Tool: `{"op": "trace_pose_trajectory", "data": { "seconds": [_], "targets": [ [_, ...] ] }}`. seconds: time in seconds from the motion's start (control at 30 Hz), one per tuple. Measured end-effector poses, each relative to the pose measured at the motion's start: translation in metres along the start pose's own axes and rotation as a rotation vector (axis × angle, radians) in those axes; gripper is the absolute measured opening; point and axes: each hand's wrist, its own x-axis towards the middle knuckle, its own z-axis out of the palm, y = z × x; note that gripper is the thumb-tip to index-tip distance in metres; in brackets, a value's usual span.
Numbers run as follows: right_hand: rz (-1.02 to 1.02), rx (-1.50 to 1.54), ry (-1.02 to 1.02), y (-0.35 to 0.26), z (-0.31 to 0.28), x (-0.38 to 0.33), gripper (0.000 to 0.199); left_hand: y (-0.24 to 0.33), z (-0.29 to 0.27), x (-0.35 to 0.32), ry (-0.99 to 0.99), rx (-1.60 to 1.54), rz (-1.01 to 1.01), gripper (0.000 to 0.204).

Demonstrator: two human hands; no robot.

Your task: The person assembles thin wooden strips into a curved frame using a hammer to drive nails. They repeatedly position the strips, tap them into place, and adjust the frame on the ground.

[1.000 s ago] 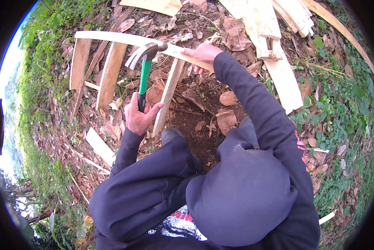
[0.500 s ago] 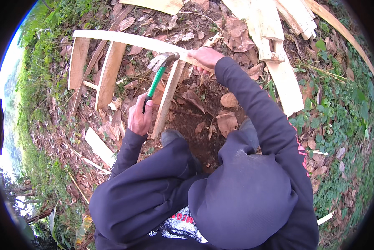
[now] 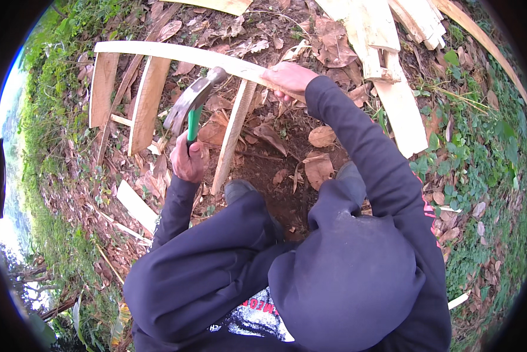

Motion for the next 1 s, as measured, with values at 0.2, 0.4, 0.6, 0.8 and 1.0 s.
{"op": "trace_pose_trajectory", "data": {
  "seconds": [0.2,0.4,0.6,0.8,1.0],
  "targets": [
    [-0.012,-0.006,-0.033,0.011,0.0,0.007,0.043,0.006,-0.003,0.007,-0.074,0.053,-0.028,0.031],
    [-0.033,-0.079,-0.022,0.01,-0.004,0.009,0.043,0.01,-0.006,0.014,-0.254,0.102,-0.181,0.033],
    [-0.032,-0.135,0.012,0.003,-0.006,0.004,0.043,0.023,-0.009,0.016,-0.115,0.054,-0.067,0.03],
    [-0.017,-0.055,0.043,0.006,-0.004,0.003,0.041,0.022,-0.016,0.016,0.037,-0.056,0.218,0.027],
    [0.002,-0.009,-0.001,0.025,0.005,0.002,0.042,0.013,-0.011,0.0,-0.031,0.061,0.1,0.031]
  ]
}}
